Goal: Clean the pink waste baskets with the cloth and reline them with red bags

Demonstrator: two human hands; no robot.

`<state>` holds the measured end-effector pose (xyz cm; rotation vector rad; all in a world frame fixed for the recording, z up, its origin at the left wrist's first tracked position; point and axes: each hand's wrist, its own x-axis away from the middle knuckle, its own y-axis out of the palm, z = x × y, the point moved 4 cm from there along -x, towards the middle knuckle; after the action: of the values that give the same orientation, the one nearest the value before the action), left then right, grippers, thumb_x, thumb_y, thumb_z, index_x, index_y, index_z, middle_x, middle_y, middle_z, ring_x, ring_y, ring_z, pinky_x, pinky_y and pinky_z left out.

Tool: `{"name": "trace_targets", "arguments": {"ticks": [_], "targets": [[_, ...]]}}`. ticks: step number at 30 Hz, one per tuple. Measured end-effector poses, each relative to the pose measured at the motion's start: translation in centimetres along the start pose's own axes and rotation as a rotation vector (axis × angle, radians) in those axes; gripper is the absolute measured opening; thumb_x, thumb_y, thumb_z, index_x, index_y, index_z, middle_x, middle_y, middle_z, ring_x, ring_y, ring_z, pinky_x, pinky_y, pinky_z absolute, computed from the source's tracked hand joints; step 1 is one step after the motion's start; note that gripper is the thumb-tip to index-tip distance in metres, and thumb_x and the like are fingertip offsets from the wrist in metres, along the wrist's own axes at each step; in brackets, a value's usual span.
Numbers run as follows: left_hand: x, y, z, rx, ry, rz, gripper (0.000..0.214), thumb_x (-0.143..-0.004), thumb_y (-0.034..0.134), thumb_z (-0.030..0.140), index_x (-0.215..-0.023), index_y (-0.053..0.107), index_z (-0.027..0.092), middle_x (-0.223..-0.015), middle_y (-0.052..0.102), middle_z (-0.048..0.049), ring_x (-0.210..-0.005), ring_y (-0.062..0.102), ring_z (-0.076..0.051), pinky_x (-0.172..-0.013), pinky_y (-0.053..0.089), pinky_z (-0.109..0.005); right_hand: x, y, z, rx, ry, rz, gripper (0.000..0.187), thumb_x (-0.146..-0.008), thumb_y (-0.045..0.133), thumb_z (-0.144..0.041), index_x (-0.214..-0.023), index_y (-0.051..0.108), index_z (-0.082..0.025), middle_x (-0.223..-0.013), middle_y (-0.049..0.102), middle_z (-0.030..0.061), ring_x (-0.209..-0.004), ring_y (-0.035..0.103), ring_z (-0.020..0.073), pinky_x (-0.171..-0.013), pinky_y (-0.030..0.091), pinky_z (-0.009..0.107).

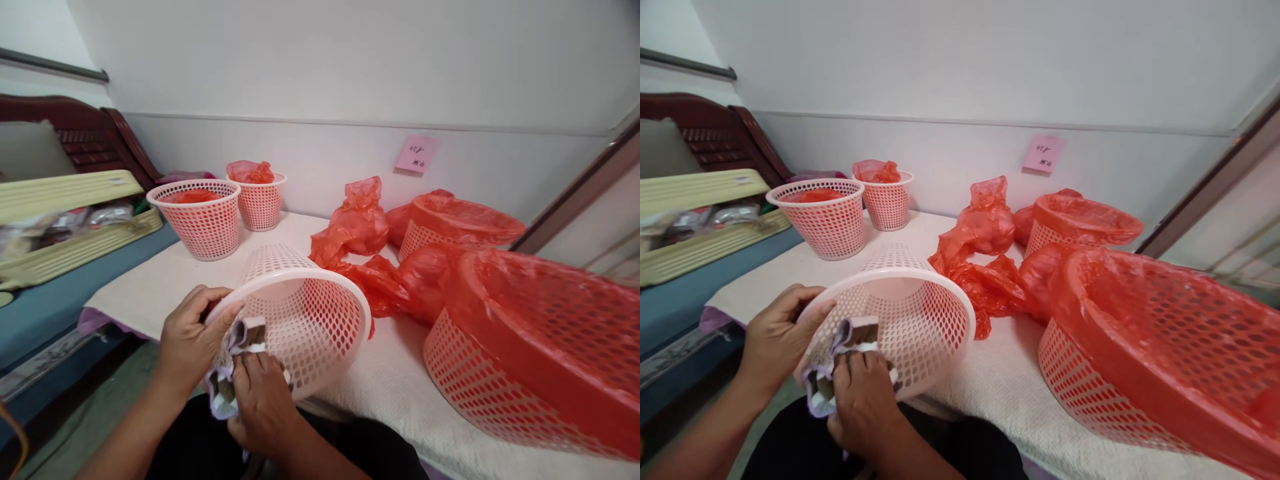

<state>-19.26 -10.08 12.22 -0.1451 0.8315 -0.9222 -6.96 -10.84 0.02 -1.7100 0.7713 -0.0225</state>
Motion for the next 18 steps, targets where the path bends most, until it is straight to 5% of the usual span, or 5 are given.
{"name": "trace_targets", "arguments": {"ticks": [5, 8, 12, 18], "targets": [[3.6, 0.8, -2.1, 0.192, -0.198, 0.104, 0.028, -0.08, 0.068, 0.041, -0.102, 0.06, 0.024, -0.073, 0.054, 0.0049, -0.06, 0.052, -0.011, -0.056, 0.044, -0.022, -0.5, -0.8, 0.3, -0.13, 0.084, 0.222, 0.057, -0.065, 0.06, -0.021, -0.119, 0.051, -0.01, -0.11, 0.054, 0.0161, -0.097, 0.047, 0.0298, -0.083, 0.045, 0.046], [6.7, 1.8, -3.6, 0.214, -0.28, 0.029, 0.024, -0.081, 0.067, 0.043, -0.087, 0.058, 0.022, -0.07, 0.057, 0.0035, -0.06, 0.055, -0.013, -0.055, 0.046, -0.022, -0.6, -1.5, 0.7, -0.239, 0.137, 0.347, 0.064, -0.066, 0.061, -0.021, -0.127, 0.044, -0.011, -0.109, 0.053, 0.0148, -0.098, 0.047, 0.0287, -0.086, 0.046, 0.045], [8.6, 1.7, -4.4, 0.225, -0.291, 0.096, 0.023, -0.085, 0.061, 0.042, -0.079, 0.058, 0.021, -0.068, 0.057, 0.0034, -0.057, 0.052, -0.011, -0.052, 0.045, -0.02, -1.2, -2.0, 1.0, -0.389, 0.077, 0.259, 0.056, -0.076, 0.059, -0.027, -0.128, 0.043, -0.014, -0.113, 0.052, 0.0131, -0.103, 0.048, 0.0265, -0.092, 0.045, 0.041], [6.9, 0.4, -3.0, 0.365, -0.195, 0.293, 0.022, -0.079, 0.07, 0.032, -0.069, 0.053, 0.02, -0.064, 0.057, 0.0051, -0.052, 0.05, -0.008, -0.048, 0.042, -0.018, -2.2, -0.9, 3.2, -0.238, 0.19, 0.061, 0.042, -0.071, 0.059, -0.012, -0.111, 0.057, -0.02, -0.114, 0.056, 0.0091, -0.105, 0.05, 0.0242, -0.091, 0.045, 0.037]]}}
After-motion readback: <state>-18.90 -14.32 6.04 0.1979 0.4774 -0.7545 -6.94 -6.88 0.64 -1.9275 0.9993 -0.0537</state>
